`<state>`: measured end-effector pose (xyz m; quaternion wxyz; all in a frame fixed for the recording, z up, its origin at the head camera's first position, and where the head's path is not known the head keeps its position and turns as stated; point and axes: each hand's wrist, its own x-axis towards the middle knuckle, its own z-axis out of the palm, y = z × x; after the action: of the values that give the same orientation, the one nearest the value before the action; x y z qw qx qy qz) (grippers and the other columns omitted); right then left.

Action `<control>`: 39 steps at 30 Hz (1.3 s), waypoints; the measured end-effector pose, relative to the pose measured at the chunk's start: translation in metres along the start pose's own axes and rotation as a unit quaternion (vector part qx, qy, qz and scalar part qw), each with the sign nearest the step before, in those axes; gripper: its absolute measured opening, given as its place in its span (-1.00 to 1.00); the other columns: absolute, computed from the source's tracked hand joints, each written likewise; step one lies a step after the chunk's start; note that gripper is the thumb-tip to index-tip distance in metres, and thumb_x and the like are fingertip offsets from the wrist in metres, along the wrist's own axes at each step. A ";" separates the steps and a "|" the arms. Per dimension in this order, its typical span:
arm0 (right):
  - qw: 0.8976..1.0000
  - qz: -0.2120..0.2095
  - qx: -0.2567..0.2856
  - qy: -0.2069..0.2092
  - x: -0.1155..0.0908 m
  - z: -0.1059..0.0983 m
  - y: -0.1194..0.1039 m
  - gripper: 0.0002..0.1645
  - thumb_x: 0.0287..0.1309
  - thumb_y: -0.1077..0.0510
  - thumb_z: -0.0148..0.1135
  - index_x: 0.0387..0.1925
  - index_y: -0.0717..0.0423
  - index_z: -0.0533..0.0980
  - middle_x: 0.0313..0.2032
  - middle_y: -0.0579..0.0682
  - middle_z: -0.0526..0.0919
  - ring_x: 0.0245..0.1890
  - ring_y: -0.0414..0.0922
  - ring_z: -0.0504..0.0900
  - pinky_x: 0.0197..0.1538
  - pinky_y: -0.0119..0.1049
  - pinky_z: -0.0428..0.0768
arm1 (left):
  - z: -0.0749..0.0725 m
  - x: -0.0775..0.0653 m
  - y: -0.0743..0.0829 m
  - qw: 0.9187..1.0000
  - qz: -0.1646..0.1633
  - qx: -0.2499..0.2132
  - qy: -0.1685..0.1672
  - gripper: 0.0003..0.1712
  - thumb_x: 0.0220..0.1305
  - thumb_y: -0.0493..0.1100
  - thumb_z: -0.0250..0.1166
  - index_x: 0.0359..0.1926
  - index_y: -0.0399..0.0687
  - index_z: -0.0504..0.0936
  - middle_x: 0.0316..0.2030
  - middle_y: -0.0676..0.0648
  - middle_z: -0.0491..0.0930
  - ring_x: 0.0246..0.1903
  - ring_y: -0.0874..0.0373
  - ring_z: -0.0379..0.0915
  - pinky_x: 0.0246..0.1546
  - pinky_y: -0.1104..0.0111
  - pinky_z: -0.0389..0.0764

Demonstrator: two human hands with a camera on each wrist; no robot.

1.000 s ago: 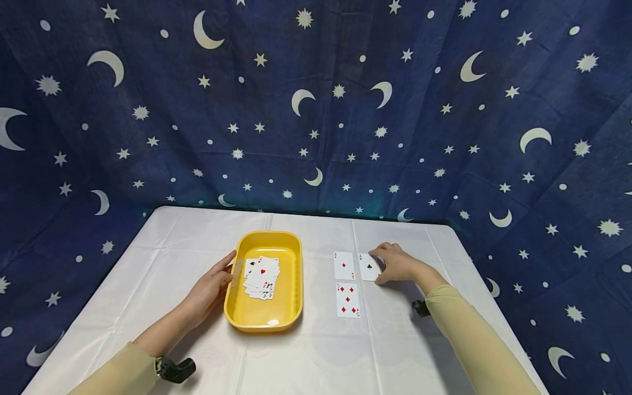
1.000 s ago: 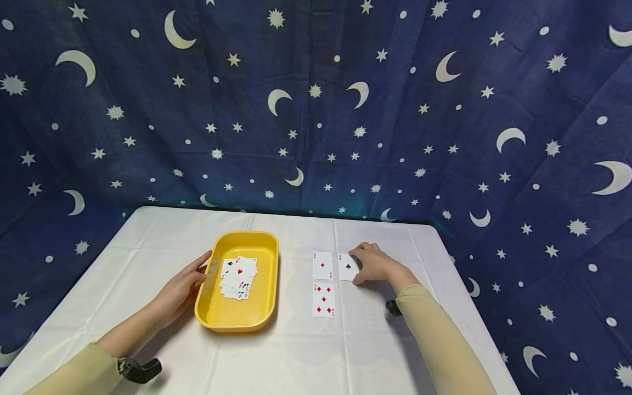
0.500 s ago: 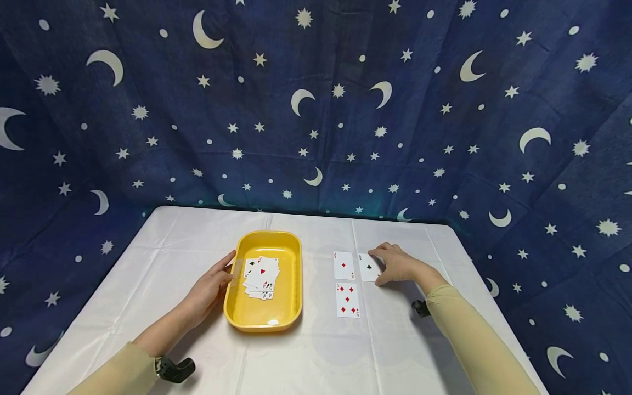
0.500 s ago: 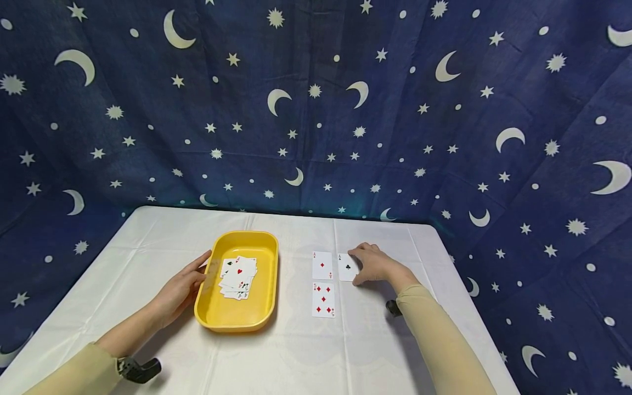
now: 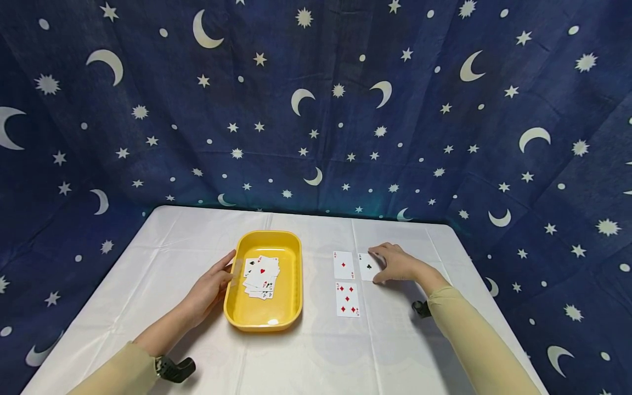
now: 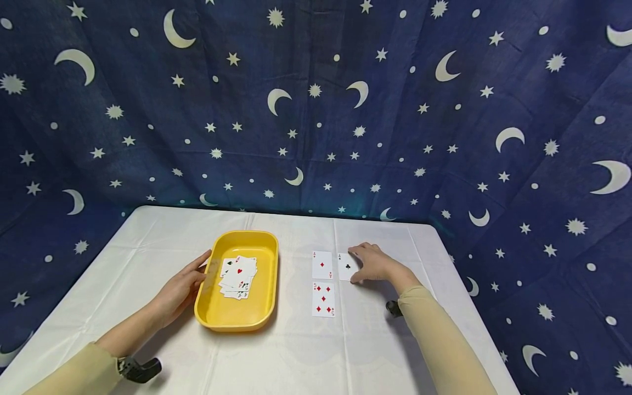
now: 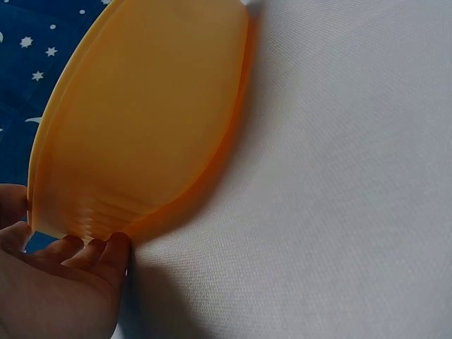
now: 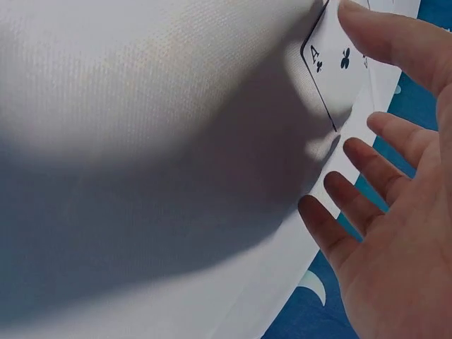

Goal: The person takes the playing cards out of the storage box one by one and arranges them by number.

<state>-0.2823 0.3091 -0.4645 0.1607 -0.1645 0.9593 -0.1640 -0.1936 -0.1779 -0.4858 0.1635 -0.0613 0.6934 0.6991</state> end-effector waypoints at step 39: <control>0.976 -0.172 -0.062 0.117 0.020 0.003 -0.167 -0.01 0.11 -0.36 0.36 0.48 -0.05 0.37 0.34 -0.07 0.47 0.36 -0.06 0.32 0.42 0.01 0.28 | 0.001 -0.001 0.001 1.000 -0.002 -0.003 0.004 -0.19 0.49 -0.24 -0.05 0.66 0.26 -0.05 0.59 -0.23 -0.03 0.45 -0.12 0.17 0.40 0.06 0.28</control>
<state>-0.2547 0.1517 -0.4105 0.0065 -0.3169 0.9369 -0.1475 -0.1922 -0.1769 -0.4848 0.1620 -0.0665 0.6916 0.7008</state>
